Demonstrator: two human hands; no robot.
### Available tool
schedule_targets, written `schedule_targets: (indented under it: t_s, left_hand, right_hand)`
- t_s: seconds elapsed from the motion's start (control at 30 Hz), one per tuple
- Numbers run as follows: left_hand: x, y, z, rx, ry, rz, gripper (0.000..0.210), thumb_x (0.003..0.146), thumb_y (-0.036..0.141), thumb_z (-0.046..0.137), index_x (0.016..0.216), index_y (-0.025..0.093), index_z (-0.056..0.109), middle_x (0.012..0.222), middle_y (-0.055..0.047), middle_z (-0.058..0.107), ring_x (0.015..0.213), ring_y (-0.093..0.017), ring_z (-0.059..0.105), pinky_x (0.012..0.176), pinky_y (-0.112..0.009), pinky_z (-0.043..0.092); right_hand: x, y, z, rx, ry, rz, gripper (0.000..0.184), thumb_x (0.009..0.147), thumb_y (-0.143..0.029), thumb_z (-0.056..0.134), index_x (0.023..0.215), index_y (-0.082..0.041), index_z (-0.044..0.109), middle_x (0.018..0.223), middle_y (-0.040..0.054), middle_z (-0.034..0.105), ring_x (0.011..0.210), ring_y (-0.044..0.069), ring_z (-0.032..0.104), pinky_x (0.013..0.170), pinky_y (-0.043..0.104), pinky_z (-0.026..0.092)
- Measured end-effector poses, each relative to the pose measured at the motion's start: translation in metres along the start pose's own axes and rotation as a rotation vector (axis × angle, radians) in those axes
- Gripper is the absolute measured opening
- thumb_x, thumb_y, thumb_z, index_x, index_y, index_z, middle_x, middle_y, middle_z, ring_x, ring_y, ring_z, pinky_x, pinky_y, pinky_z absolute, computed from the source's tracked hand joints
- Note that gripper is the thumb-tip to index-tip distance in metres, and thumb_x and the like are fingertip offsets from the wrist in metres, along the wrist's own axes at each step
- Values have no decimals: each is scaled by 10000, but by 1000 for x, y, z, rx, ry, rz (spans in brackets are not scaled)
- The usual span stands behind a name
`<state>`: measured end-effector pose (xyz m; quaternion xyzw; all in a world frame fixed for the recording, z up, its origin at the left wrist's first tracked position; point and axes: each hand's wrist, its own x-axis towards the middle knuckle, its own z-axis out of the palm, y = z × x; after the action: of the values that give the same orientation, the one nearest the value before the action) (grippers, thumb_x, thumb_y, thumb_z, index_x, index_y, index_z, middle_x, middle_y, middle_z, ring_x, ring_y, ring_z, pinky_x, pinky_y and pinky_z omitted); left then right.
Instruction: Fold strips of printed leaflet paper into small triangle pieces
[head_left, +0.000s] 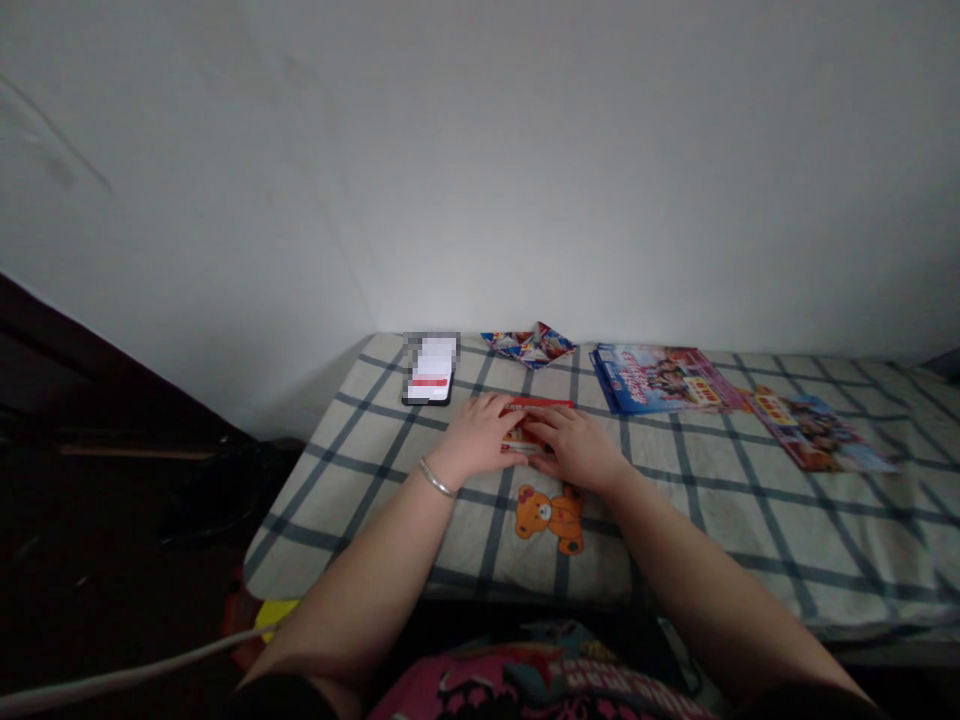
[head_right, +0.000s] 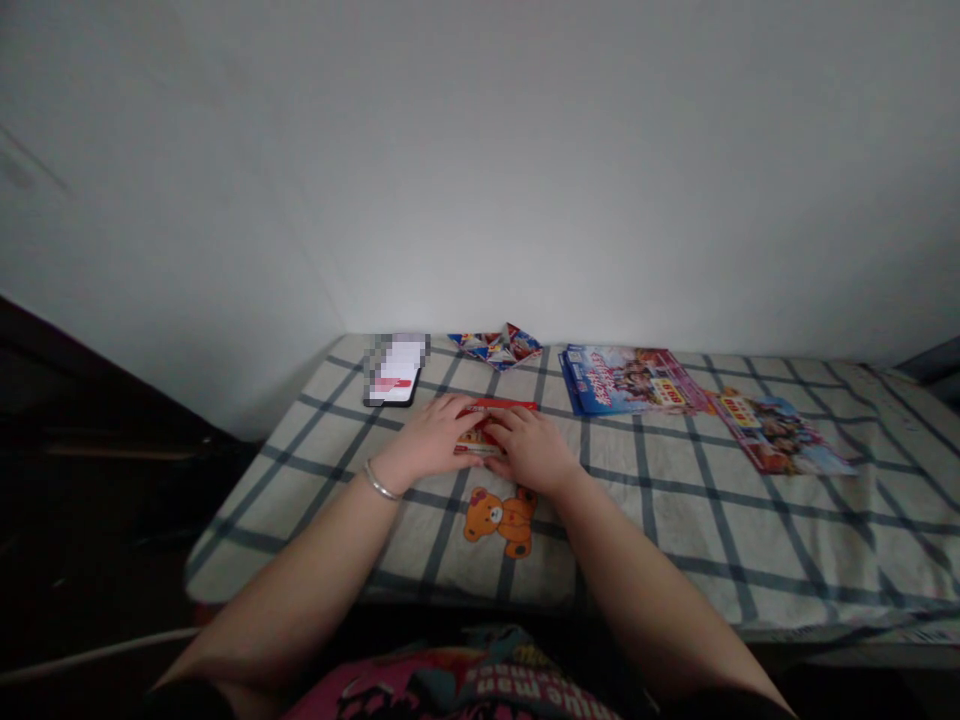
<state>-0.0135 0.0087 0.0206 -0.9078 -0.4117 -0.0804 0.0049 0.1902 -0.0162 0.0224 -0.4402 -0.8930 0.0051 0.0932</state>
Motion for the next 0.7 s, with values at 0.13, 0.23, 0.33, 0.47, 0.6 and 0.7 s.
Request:
schedule_targets:
  t_s: [0.13,0.23,0.33,0.47,0.6,0.7]
  left_hand:
    - [-2,-1,6,-27,37,37,652,784,557,648,1323,220,502,1357,-103,480,1270,-282,398,1076,-436,322]
    - [-2,-1,10,-46,47,54,618,820,518,624,1344,222,481,1387,-90,469,1302,-268,379,1096,-426,307]
    - [-1,-2,11,-37,72,38,561,852,484,600,1338,224,492,1399,-91,470,1317,-270,377,1101,-444,298]
    - [2,0,8,-3,93,83,273,897,331,569,1135,208,622,1234,-59,604,1197,-233,492,1069,-415,337]
    - [5,8,4,31,130,78,146,922,239,515,953,189,648,1004,-49,679,1013,-216,584,958,-389,420]
    - [7,13,5,46,199,47,157,934,231,489,904,174,632,912,-57,685,920,-214,614,895,-380,452]
  right_hand:
    - [-3,0,1,-6,8,-100,286,893,-328,529,1133,-230,650,1269,57,624,1176,227,538,1002,375,404]
    - [-2,-2,4,-37,29,-79,272,924,-288,466,1107,-215,653,1202,66,656,1114,219,571,954,357,423]
    - [0,-3,6,-85,36,-53,292,944,-284,431,1135,-196,634,1161,89,671,1069,226,588,898,349,436]
    - [2,-3,9,-94,64,30,282,966,-280,388,1029,-197,650,1018,79,708,946,209,626,828,325,437]
    - [3,-1,12,-52,145,123,255,953,-266,405,967,-204,651,960,58,715,887,197,633,784,309,433]
    - [2,-2,14,-22,194,145,221,932,-249,439,973,-209,653,957,57,712,886,197,629,781,303,430]
